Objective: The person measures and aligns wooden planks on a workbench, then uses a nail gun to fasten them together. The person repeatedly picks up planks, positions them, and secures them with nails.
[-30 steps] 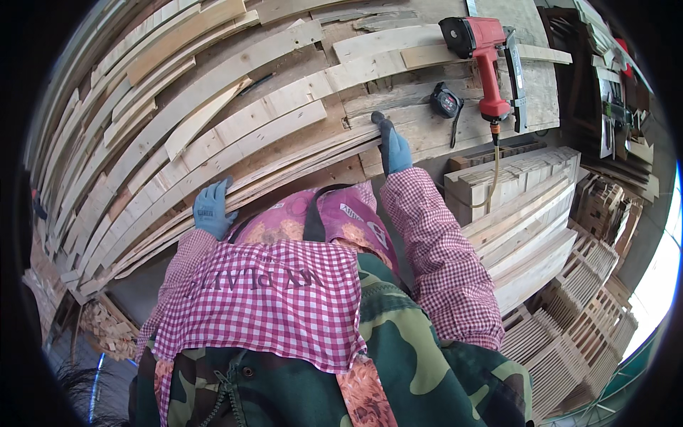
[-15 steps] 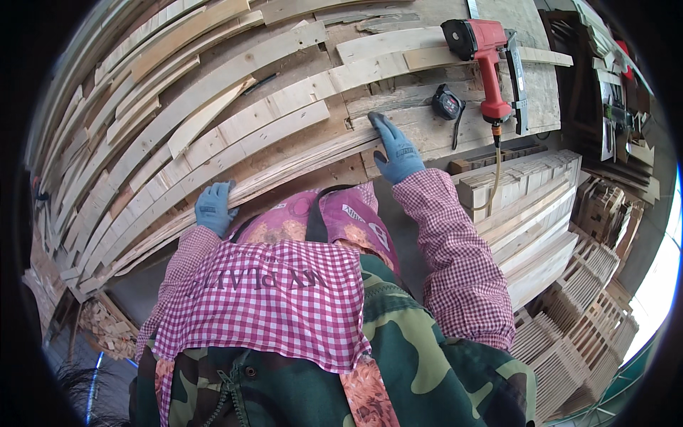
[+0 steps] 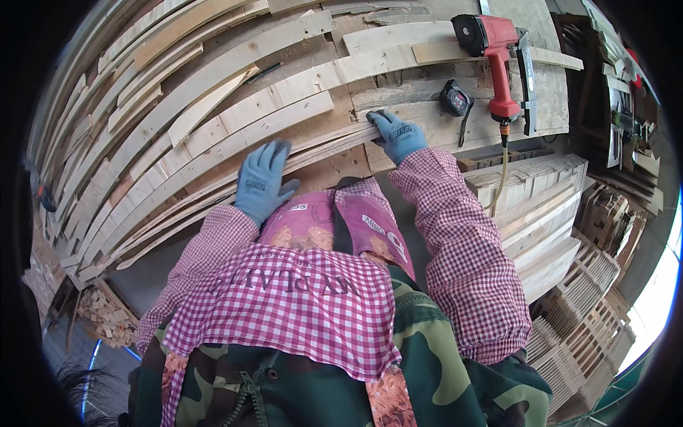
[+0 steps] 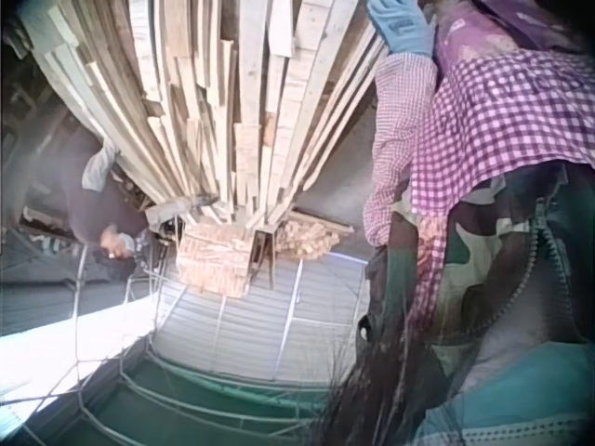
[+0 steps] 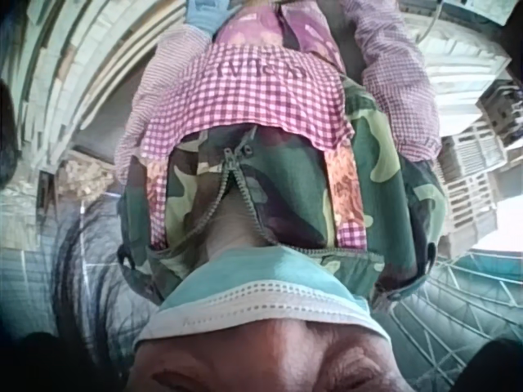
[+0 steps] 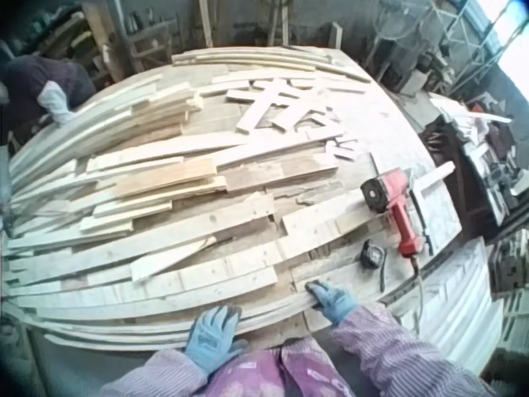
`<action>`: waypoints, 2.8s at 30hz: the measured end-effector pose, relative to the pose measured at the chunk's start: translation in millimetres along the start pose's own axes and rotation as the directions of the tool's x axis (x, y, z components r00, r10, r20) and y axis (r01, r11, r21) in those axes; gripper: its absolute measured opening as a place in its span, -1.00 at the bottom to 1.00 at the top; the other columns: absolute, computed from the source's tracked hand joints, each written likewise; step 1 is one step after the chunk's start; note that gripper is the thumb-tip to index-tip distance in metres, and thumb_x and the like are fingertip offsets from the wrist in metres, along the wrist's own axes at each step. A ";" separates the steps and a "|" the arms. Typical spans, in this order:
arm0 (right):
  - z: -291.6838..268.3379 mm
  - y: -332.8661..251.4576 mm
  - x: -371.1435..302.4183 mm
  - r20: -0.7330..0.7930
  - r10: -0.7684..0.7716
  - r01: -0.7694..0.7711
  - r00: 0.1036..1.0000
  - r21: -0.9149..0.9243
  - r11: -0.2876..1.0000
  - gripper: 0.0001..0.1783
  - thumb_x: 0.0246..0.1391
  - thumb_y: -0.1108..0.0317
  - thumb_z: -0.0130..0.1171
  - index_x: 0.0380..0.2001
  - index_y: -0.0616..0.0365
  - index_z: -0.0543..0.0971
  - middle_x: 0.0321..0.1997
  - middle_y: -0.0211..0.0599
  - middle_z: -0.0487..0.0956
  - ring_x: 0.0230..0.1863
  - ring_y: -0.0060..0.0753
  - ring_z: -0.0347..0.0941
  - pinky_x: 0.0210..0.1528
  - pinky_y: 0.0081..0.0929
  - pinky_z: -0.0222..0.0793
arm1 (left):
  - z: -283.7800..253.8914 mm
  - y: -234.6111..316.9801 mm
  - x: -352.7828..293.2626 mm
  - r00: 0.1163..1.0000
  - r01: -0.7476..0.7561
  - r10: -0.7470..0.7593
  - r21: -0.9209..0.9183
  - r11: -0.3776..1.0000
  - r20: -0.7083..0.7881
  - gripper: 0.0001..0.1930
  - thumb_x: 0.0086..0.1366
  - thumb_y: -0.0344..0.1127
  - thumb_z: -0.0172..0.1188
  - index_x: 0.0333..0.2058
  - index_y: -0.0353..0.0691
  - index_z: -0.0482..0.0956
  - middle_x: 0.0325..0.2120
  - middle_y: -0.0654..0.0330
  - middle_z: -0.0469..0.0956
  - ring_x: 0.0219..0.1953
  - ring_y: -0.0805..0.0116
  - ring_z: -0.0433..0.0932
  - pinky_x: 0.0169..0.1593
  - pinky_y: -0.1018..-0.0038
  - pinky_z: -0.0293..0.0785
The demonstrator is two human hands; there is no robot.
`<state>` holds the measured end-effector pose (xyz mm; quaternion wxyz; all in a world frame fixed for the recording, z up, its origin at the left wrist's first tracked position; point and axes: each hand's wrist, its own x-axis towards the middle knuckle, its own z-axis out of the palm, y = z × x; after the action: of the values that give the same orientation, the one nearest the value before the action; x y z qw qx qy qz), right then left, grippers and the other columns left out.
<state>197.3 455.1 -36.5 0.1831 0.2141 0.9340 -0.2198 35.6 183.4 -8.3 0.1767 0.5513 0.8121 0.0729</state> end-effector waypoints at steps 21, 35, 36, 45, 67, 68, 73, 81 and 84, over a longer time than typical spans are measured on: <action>-36.8 111.8 -0.8 -0.283 0.463 -0.514 0.840 -0.144 0.846 0.04 -0.30 0.02 0.43 0.28 -0.25 0.10 0.29 -0.25 0.19 0.30 -0.03 0.03 0.30 -0.12 0.03 | 21.3 56.9 67.4 0.976 0.195 -0.184 -0.094 0.976 0.117 -0.45 0.01 -0.19 0.27 0.01 -0.09 0.36 -0.06 0.20 0.44 -0.02 0.22 0.43 0.04 0.29 0.37; -33.0 45.9 -53.7 0.259 0.096 -0.247 0.961 0.962 -0.120 -0.36 -0.13 0.37 0.28 0.04 0.26 0.27 -0.28 -0.30 0.47 -0.30 -0.48 0.46 -0.27 -0.54 0.46 | 36.1 48.2 63.7 0.996 0.087 -0.087 -0.020 0.996 0.021 -0.33 -0.01 -0.16 0.28 0.11 -0.14 0.28 -0.01 0.10 0.39 0.01 0.12 0.37 0.12 0.25 0.26; -32.5 29.8 -64.2 0.286 0.067 -0.271 0.956 0.947 -0.171 -0.38 -0.14 0.36 0.27 0.03 0.25 0.29 -0.29 -0.32 0.47 -0.32 -0.51 0.43 -0.29 -0.57 0.42 | 35.3 48.2 64.6 0.996 0.082 -0.082 -0.014 0.997 0.022 -0.32 -0.01 -0.16 0.28 0.12 -0.15 0.27 -0.01 0.09 0.38 0.01 0.11 0.36 0.12 0.24 0.25; -5.9 10.1 -86.5 0.279 -0.028 -0.276 0.960 0.925 -0.260 -0.26 0.05 -0.17 0.05 0.12 0.18 0.27 -0.31 -0.26 0.47 -0.34 -0.46 0.41 -0.30 -0.53 0.38 | 4.8 53.5 74.8 0.986 0.056 -0.068 0.082 0.995 0.149 -0.06 0.00 0.06 0.29 0.25 -0.24 0.04 0.07 0.04 0.27 0.09 0.13 0.26 0.21 0.22 0.10; -7.9 -9.7 -82.1 0.296 0.106 -0.278 0.949 0.948 -0.156 -0.28 -0.09 0.31 0.26 0.14 0.32 0.25 0.02 -0.23 0.42 0.02 -0.45 0.34 0.11 -0.53 0.24 | 24.5 51.8 78.8 0.999 -0.032 0.033 -0.082 0.996 0.013 -0.30 0.03 -0.11 0.28 0.14 -0.17 0.26 0.05 0.04 0.34 0.08 0.04 0.32 0.16 0.24 0.26; -4.8 -11.5 -80.8 0.271 0.096 -0.252 0.958 0.953 -0.170 -0.27 -0.11 0.32 0.28 0.14 0.30 0.25 0.02 -0.24 0.41 0.02 -0.45 0.33 0.12 -0.54 0.22 | 23.2 54.2 78.9 0.999 -0.032 0.033 -0.151 0.988 0.006 -0.29 0.02 -0.15 0.29 0.15 -0.18 0.25 0.06 0.03 0.33 0.08 0.02 0.32 0.16 0.24 0.27; 7.6 -25.8 -69.3 0.169 0.023 -0.170 0.985 0.984 0.047 -0.22 -0.18 0.27 0.39 0.11 0.24 0.26 0.03 -0.21 0.39 0.05 -0.48 0.29 0.13 -0.54 0.19 | 19.9 61.1 84.0 0.982 -0.180 0.147 -0.338 0.924 -0.119 -0.33 -0.10 -0.43 0.25 0.09 0.02 0.37 0.11 -0.01 0.29 0.06 0.00 0.36 0.12 0.24 0.33; 21.4 -39.8 -65.7 0.116 -0.083 -0.070 0.990 0.900 0.431 -0.08 -0.35 0.11 0.45 0.07 0.25 0.23 0.01 -0.03 0.40 0.06 -0.18 0.36 0.13 -0.39 0.26 | 11.7 72.3 84.1 0.999 -0.022 0.034 -0.465 0.885 0.018 -0.65 0.04 -0.37 0.18 -0.15 0.14 0.59 0.10 0.15 0.31 0.19 0.05 0.15 0.30 0.12 -0.07; 1.2 -39.8 -68.3 0.027 0.010 -0.028 1.000 0.796 0.605 -0.10 -0.35 0.13 0.44 0.07 0.23 0.25 0.02 -0.03 0.40 0.05 -0.14 0.37 0.12 -0.36 0.28 | 9.4 70.6 88.1 0.999 -0.001 0.020 -0.516 0.857 0.030 -0.66 0.06 -0.34 0.19 -0.13 0.09 0.58 0.10 0.13 0.31 0.17 0.03 0.19 0.29 0.11 -0.05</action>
<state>235.9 400.4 5.4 0.0805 0.2807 0.7350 -0.6119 71.4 290.8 -13.1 0.3312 0.4895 0.7568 0.2792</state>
